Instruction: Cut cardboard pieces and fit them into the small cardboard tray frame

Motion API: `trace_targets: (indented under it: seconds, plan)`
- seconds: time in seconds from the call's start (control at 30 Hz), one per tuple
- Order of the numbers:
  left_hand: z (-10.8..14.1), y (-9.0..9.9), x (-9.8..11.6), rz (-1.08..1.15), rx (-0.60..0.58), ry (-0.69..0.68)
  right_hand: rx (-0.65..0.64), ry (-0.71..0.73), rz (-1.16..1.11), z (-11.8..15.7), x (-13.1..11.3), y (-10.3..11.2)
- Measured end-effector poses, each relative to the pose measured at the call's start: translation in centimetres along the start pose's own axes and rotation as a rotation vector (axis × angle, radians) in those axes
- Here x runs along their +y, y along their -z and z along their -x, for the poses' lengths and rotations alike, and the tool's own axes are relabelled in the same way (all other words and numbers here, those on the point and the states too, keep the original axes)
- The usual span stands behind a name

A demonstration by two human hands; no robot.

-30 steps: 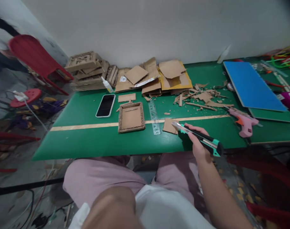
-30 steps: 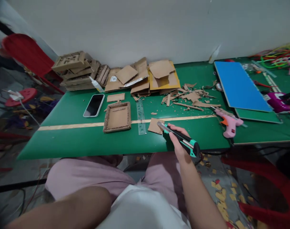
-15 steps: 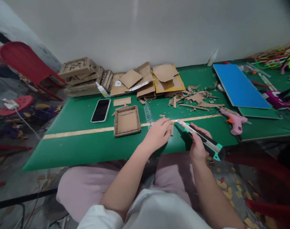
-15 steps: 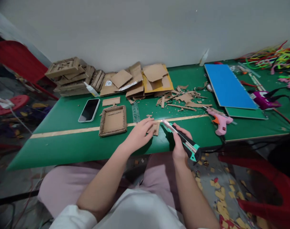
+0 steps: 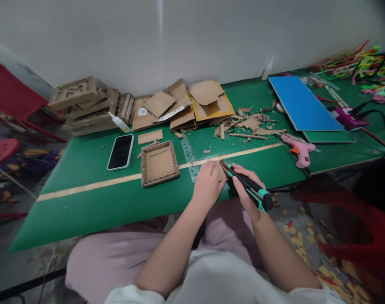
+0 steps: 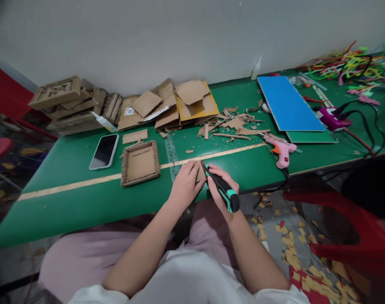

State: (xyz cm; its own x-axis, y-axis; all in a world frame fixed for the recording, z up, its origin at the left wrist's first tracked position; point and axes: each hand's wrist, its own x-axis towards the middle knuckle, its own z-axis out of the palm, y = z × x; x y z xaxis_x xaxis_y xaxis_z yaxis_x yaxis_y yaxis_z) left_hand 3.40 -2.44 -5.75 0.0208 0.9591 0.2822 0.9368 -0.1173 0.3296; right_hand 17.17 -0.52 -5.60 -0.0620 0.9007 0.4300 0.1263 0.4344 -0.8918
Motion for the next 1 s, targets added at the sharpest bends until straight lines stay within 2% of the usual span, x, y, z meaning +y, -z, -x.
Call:
trace_targets:
  seconds: [0.17, 0.37, 0.5, 0.63, 0.8, 0.87, 1.0]
  plan:
    - [0.2, -0.4, -0.3, 0.044, 0.000, 0.010, -0.031, 0.037, 0.006, -0.3, 0.3, 0.1]
    - [0.3, -0.4, -0.4, 0.071, -0.021, 0.003, -0.200, 0.241, 0.140, -0.6, 0.7, 0.1]
    - [0.3, -0.4, -0.3, 0.082, -0.012, 0.000, -0.279, 0.300, 0.205, -1.1, 0.6, 0.8]
    - [0.2, -0.5, -0.5, 0.087, 0.015, -0.010, -0.294, 0.318, 0.231, -1.0, 0.5, 1.2]
    - [0.2, -0.6, -0.6, 0.097, 0.014, -0.010, -0.175, 0.277, 0.262, -0.2, 0.5, 0.8]
    - [0.3, -0.6, -0.6, 0.095, 0.008, -0.004, -0.164, 0.278, 0.274, 0.1, 0.5, 0.8]
    - [0.3, -0.5, -0.5, 0.090, 0.004, 0.000, -0.238, 0.314, 0.295, 0.4, 0.4, 2.0]
